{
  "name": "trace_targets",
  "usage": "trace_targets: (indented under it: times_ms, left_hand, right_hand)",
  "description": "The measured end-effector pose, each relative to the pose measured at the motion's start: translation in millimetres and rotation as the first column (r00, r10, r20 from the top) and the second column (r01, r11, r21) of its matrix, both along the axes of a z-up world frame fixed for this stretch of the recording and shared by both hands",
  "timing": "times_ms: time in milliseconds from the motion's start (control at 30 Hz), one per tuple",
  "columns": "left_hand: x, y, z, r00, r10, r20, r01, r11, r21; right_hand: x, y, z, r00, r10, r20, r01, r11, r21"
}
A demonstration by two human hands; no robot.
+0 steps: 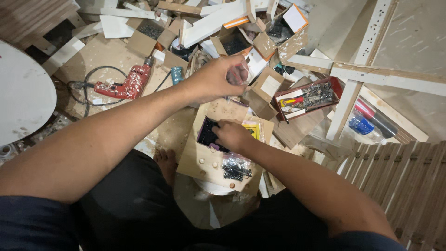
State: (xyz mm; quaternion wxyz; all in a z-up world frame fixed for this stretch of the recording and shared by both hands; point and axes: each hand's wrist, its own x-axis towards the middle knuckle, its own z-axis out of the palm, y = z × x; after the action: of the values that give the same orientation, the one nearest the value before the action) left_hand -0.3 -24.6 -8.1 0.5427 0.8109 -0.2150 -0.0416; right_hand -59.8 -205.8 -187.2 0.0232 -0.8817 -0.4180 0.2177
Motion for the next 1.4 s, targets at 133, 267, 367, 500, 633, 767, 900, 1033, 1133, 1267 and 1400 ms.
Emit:
trace_targets:
  times_ms: [133, 267, 367, 500, 633, 767, 900, 1033, 1133, 1267, 1400]
  left_hand:
    - [-4.6, 3.4, 10.4, 0.999, -0.009, -0.033, 0.008, 0.999, -0.038]
    - [-5.8, 4.5, 12.3, 1.000, -0.013, -0.025, 0.013, 1.000, -0.017]
    - [-7.3, 7.5, 16.9, 1.000, -0.004, -0.008, 0.004, 1.000, -0.022]
    - [-5.3, 10.5, 14.4, 1.000, -0.004, 0.017, 0.004, 1.000, -0.019]
    - [-5.1, 13.6, 15.0, 1.000, -0.002, -0.011, 0.002, 0.999, -0.036]
    - [-7.2, 14.7, 17.0, 1.000, -0.001, -0.030, 0.000, 1.000, -0.028]
    - [-5.5, 15.4, 17.3, 0.999, -0.018, -0.042, 0.018, 1.000, -0.006]
    - [-7.3, 15.4, 21.3, 0.996, -0.025, -0.088, 0.022, 0.999, -0.032]
    - [-10.0, 17.7, 22.5, 0.995, -0.032, -0.094, 0.028, 0.999, -0.040]
    - [-10.1, 19.9, 19.0, 0.999, 0.013, -0.052, -0.016, 0.999, -0.052]
    - [-9.6, 18.3, 17.3, 1.000, 0.019, -0.004, -0.019, 0.998, -0.053]
  right_hand:
    - [-9.1, 5.5, 14.2, 0.987, 0.121, 0.110, -0.120, 0.993, -0.015]
    - [-15.4, 8.2, 10.3, 0.984, 0.072, 0.162, -0.059, 0.995, -0.085]
    - [-15.8, 6.2, -8.7, 0.989, 0.040, 0.143, -0.025, 0.994, -0.106]
    - [-8.6, 6.4, 2.1, 0.985, 0.089, 0.147, -0.073, 0.991, -0.114]
    - [1.6, -3.6, -4.6, 0.993, 0.071, 0.093, -0.062, 0.994, -0.093]
    - [-1.4, -5.4, -10.5, 0.966, 0.240, 0.094, -0.229, 0.967, -0.108]
    - [-0.7, -3.2, -8.1, 0.936, 0.320, 0.145, -0.312, 0.947, -0.074]
    - [13.0, -6.4, -10.6, 0.950, 0.287, 0.127, -0.282, 0.958, -0.055]
    - [24.3, -13.9, -5.7, 0.981, 0.190, -0.038, -0.187, 0.979, 0.075]
    - [31.6, -21.6, -8.2, 0.974, -0.007, -0.225, 0.042, 0.987, 0.155]
    - [31.7, -27.8, -26.4, 0.940, -0.200, -0.278, 0.260, 0.944, 0.202]
